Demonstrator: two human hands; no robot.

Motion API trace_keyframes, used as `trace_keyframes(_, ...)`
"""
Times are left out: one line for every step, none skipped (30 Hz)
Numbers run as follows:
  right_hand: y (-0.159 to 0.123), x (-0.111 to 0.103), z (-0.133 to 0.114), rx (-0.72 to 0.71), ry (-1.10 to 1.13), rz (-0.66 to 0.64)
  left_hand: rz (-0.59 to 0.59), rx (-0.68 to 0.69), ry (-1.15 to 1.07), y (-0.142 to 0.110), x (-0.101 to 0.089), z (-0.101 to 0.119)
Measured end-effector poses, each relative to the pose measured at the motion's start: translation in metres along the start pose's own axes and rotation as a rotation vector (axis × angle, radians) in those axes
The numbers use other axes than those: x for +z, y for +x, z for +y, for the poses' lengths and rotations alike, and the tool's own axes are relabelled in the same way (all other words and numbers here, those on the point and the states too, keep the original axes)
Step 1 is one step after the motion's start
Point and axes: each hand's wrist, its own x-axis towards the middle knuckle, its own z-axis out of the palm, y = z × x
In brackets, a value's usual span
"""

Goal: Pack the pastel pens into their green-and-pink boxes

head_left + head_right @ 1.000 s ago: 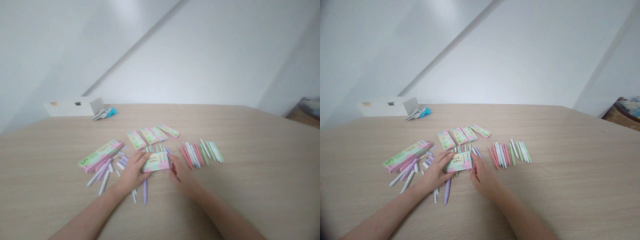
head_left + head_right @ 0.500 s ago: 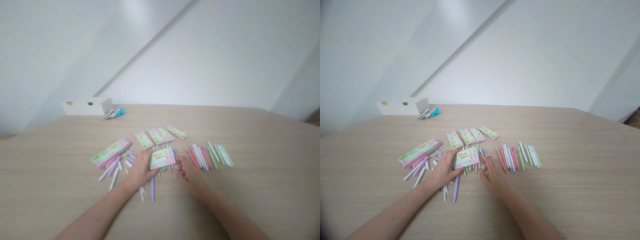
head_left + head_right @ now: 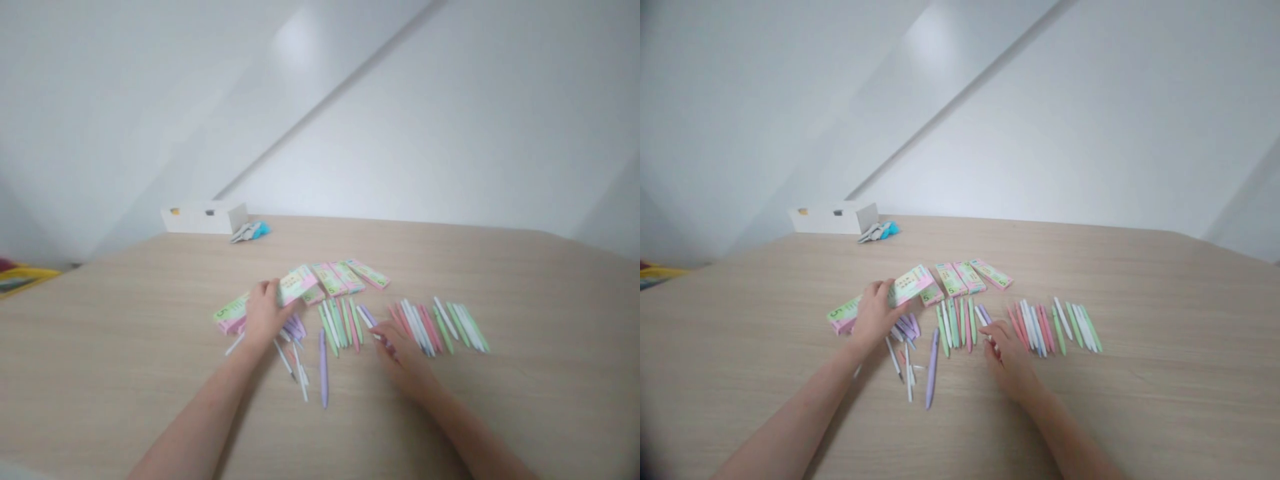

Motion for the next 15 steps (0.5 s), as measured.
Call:
trace_keyframes(0.000,0.000,0.002,0.007,-0.006,0.003,-0.021,-0.036,0.046,0.002,-0.003,-0.004)
trace_keyframes(0.000,0.000,0.003,0.014,-0.014,0.005,-0.034,-0.077,0.095,0.004,-0.006,-0.008)
trace_keyframes(0.000,0.000,0.005,0.021,-0.025,0.004,-0.044,-0.111,0.141,0.006,-0.009,-0.011)
trace_keyframes(0.001,0.001,0.005,0.028,-0.037,0.007,-0.050,-0.138,0.183,0.007,-0.011,-0.014)
trace_keyframes(0.002,0.002,0.005,0.034,-0.048,0.014,-0.053,-0.162,0.219,0.007,-0.014,-0.017)
trace_keyframes(0.004,0.004,0.003,0.040,-0.056,0.021,-0.057,-0.176,0.249,0.008,-0.015,-0.019)
trace_keyframes(0.007,0.005,0.001,0.045,-0.062,0.028,-0.060,-0.185,0.274,0.008,-0.016,-0.021)
trace_keyframes(0.010,0.007,-0.002,0.045,-0.066,0.032,-0.063,-0.192,0.295,0.008,-0.017,-0.023)
trace_keyframes(0.014,0.010,-0.007,0.040,-0.070,0.034,-0.065,-0.196,0.314,0.008,-0.017,-0.024)
trace_keyframes(0.020,0.013,-0.012,0.029,-0.074,0.034,-0.063,-0.200,0.331,0.007,-0.016,-0.025)
trace_keyframes(0.026,0.016,-0.017,0.015,-0.084,0.030,-0.058,-0.207,0.346,0.007,-0.016,-0.026)
trace_keyframes(0.033,0.020,-0.022,0.003,-0.102,0.030,-0.052,-0.218,0.359,0.006,-0.016,-0.027)
trace_keyframes(0.041,0.024,-0.027,-0.008,-0.120,0.021,-0.046,-0.233,0.370,0.006,-0.016,-0.028)
trace_keyframes(0.050,0.030,-0.030,-0.022,-0.130,0.012,-0.043,-0.248,0.377,0.006,-0.017,-0.028)
trace_keyframes(0.060,0.036,-0.033,-0.036,-0.142,-0.015,-0.044,-0.264,0.380,0.006,-0.017,-0.028)
